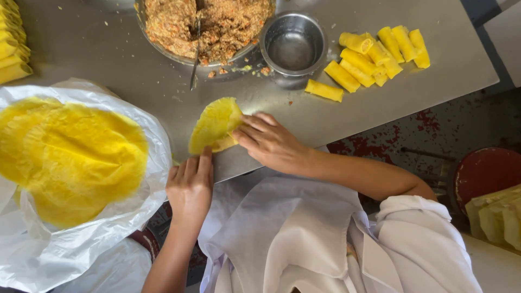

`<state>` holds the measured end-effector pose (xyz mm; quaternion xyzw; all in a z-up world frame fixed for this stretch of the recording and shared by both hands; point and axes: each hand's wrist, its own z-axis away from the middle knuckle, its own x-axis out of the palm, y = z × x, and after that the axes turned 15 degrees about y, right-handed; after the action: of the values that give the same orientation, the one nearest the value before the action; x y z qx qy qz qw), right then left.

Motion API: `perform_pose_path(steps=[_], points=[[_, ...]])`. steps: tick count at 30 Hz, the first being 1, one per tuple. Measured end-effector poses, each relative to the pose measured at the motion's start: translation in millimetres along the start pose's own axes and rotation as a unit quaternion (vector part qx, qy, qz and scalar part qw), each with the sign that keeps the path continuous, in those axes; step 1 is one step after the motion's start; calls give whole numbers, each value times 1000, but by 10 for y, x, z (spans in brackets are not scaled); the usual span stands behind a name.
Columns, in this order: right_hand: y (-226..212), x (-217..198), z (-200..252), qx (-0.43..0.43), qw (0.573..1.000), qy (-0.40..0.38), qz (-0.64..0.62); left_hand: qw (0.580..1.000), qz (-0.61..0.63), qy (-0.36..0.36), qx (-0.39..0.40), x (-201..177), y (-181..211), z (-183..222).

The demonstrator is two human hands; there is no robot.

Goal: Assembling food rolls by placing filling on yellow wrappers and rolling them into cylinders on a stainless steel table.

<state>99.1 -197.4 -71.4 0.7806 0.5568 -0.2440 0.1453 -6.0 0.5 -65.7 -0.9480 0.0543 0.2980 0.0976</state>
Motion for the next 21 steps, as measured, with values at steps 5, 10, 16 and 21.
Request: perform_pose_path(steps=[5,10,16,21], points=[[54,23,93,59,997,-13,-42,992,115,51,-25,163,219,-244],[457,-269,-230,143,986,-14,-82,991,128,5,-49,234,257,-236],[964,-446,-491,245,885,-362,161,982,178,-17,-58,234,215,-239],[628,-34,-320,20,981,-144,-128,988,154,12,-18,281,222,-180]])
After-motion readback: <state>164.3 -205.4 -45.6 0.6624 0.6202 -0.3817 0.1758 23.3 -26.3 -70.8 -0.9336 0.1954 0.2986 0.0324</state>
